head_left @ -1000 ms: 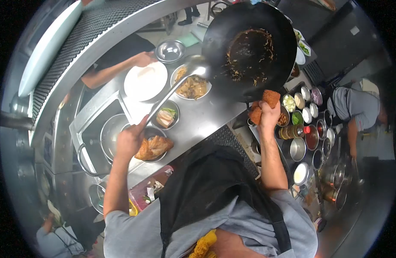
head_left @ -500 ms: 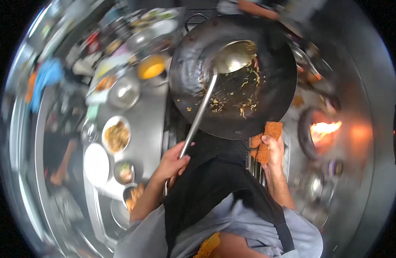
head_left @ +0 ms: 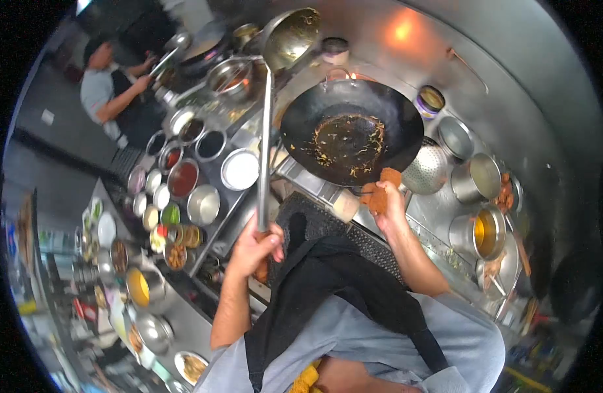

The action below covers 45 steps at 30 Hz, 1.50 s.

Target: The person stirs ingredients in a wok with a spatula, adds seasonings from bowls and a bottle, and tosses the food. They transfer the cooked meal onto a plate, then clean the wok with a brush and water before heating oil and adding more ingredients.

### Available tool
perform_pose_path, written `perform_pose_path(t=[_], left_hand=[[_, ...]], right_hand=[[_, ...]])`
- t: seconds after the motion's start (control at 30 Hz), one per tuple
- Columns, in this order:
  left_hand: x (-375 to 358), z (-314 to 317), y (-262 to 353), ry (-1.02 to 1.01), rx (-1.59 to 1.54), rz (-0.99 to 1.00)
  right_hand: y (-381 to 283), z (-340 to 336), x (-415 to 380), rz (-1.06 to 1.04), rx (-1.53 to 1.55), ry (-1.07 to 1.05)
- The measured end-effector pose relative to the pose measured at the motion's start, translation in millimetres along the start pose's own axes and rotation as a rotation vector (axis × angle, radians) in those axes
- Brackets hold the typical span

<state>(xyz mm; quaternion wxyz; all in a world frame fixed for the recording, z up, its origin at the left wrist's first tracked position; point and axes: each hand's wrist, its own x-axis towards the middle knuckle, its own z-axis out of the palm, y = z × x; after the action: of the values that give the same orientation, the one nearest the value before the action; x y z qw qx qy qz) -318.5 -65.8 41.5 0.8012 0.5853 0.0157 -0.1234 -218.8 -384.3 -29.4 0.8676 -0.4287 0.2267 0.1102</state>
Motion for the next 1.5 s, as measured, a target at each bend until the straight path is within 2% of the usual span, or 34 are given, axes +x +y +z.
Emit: perform_pose_path(t=[0.07,0.1,0.2,0.27,0.3,0.33,0.4,0.47,0.5,0.57,0.6,0.67,0.7,0.77,0.8,0.83,0.87,0.9,0.93,1.0,1.03,1.1,1.13,1.2,1.23,1.27,1.3,1.33,1.4,1.47,1.5], left_hand=[[26.2,-6.7,-29.0,0.076,0.300,-0.101],[46.9,-16.6,-48.3,0.119,0.385,-0.080],[102.5,-20.7,-32.4,0.071,0.602,-0.099],[154.4,-27.6,-27.9,-0.049,0.726,0.028],[184.8,-30.5,-24.7,-0.132,0.817,0.121],[216.6,-29.9,-21.1,-0.192,1.026,0.385],[274.8,4.7,10.0,-0.236,1.143,0.159],[337.0,49.2,35.4,-0.351,1.199,0.077],[371.5,69.2,33.6,-0.410,1.261,0.189],[442.6,109.9,17.0,-0.518,1.386,0.400],[477.9,132.8,3.0,-0.572,1.449,0.501],[542.5,179.8,-31.5,-0.672,1.674,0.542],[572.4,197.5,-52.4,-0.707,1.666,0.557],[611.9,227.0,-87.1,-0.714,1.880,0.458],[609.4,240.8,-88.3,-0.738,1.873,0.472],[603.4,256.5,-85.5,-0.754,1.670,0.098],[599.7,268.1,-84.4,-0.749,1.446,-0.261],[619.3,269.2,-100.2,-0.795,1.395,-0.286],[614.7,269.6,-101.3,-0.809,1.405,-0.281],[588.7,254.5,-100.4,-0.624,1.914,0.722],[585.3,261.5,-92.2,-0.614,1.917,0.718],[579.0,280.7,-75.9,-0.748,1.794,0.099],[571.9,282.9,-76.6,-0.744,1.803,0.093],[541.4,290.4,-72.3,-0.569,1.877,0.428],[512.1,293.5,-71.3,-0.464,1.825,0.444],[479.0,298.0,-72.5,-0.454,1.833,0.435],[448.9,299.9,-76.5,-0.434,1.713,0.407],[428.2,304.7,-82.0,-0.412,1.591,0.384],[415.4,299.6,-133.3,-0.474,1.158,0.301],[432.0,306.5,-208.8,-0.473,1.264,0.746],[424.5,322.1,-224.5,-0.518,1.307,0.761]], right_hand=[[2.8,3.9,26.0,-0.036,0.045,0.084],[6.3,3.5,48.8,-0.035,0.056,0.127],[19.7,16.5,92.8,-0.037,0.127,0.233],[7.6,47.1,102.2,-0.073,0.189,0.305],[20.0,40.9,132.4,-0.065,0.234,0.281],[36.1,33.8,161.7,-0.049,0.280,0.256],[22.8,66.5,166.2,-0.087,0.354,0.243],[55.2,62.0,213.2,-0.162,0.322,0.242],[52.0,62.2,215.8,-0.181,0.340,0.265],[43.2,61.6,211.0,-0.100,0.314,0.134],[40.0,56.1,202.8,-0.119,0.335,0.162],[34.3,37.3,175.8,-0.068,-0.039,0.147],[36.4,31.6,159.4,-0.154,-0.063,0.214],[50.2,0.1,116.8,-0.200,-0.021,0.294],[52.9,-13.5,84.0,-0.158,0.018,0.367],[60.2,-32.8,50.5,-0.172,0.144,0.357],[48.7,-28.1,3.4,-0.195,0.059,0.584],[84.6,-64.2,-16.9,-0.230,0.081,0.720],[61.5,-50.4,-64.6,-0.256,0.222,0.735],[88.9,-80.0,-115.9,-0.305,0.377,0.873],[111.2,-104.5,-134.9,-0.305,0.413,0.870],[137.2,-140.4,-159.9,-0.339,0.367,0.932],[148.7,-155.7,-169.3,-0.355,0.309,0.925],[154.3,-177.4,-183.7,-0.340,0.280,0.926],[153.7,-189.9,-188.7,-0.331,0.248,0.930],[150.7,-199.8,-194.3,-0.323,0.247,0.919],[148.1,-207.2,-201.1,-0.323,0.258,0.914],[145.4,-215.0,-205.8,-0.328,0.269,0.909],[154.0,-234.2,-210.9,-0.333,0.279,0.929],[157.2,-244.5,-222.6,-0.345,0.280,0.959],[154.2,-243.0,-228.8,-0.363,0.315,0.970]])
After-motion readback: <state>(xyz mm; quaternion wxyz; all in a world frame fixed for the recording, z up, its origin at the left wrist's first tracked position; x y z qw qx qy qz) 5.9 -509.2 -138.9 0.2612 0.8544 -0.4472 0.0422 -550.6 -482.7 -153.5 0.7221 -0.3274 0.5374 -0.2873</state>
